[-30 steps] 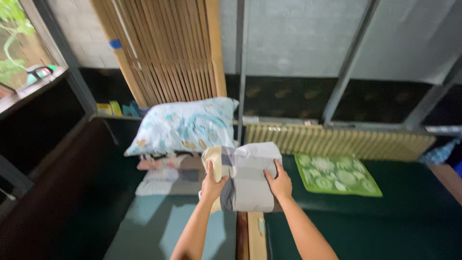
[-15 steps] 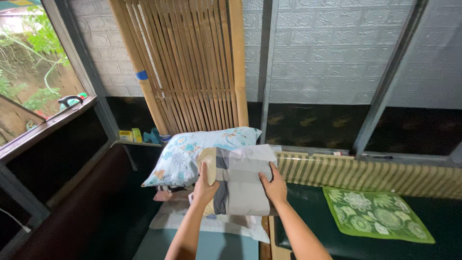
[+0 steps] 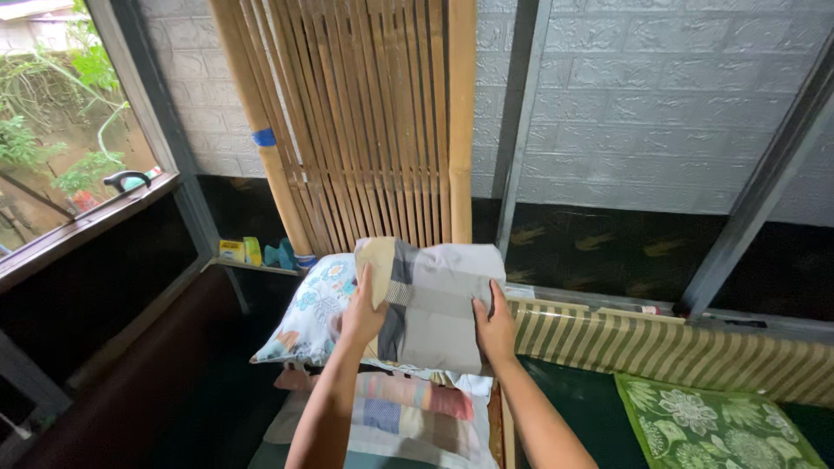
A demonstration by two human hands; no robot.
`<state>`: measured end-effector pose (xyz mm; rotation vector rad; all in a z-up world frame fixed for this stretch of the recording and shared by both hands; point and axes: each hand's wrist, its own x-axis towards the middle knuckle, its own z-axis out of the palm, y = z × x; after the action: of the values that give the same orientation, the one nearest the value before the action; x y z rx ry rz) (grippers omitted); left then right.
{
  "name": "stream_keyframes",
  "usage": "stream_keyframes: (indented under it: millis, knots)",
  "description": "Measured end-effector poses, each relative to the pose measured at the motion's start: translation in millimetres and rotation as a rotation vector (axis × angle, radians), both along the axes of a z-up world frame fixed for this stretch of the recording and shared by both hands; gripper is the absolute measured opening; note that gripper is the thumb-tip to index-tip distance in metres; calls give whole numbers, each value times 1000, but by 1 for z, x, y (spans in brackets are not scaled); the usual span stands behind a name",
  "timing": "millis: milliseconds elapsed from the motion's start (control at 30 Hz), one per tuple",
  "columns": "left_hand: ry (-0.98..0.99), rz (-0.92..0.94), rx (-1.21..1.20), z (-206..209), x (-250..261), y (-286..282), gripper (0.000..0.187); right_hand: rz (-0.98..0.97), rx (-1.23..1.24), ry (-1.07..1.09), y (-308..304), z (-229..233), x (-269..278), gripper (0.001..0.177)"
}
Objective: The person picks up and folds items including a blanket, a pillowcase, and a plaid cover, then places pillows on a mattress and tucks a folded item underneath.
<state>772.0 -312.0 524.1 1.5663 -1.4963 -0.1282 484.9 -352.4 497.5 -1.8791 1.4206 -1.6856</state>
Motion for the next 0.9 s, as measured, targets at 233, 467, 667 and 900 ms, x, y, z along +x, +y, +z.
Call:
stream_keyframes:
  millis: [233, 467, 667, 900]
  knots:
    - [-75, 64, 11, 45, 19, -34, 94, 42, -63, -37, -53, 20, 27, 60]
    - [-438, 424, 13, 25, 20, -71, 86, -64, 122, 55, -104, 2, 47, 65]
    - [-583, 190, 416, -49, -30, -88, 68, -182, 27, 667, -102, -58, 76, 62]
    - [-472, 143, 420, -67, -30, -106, 77, -89, 381, 760, -110, -47, 85, 62]
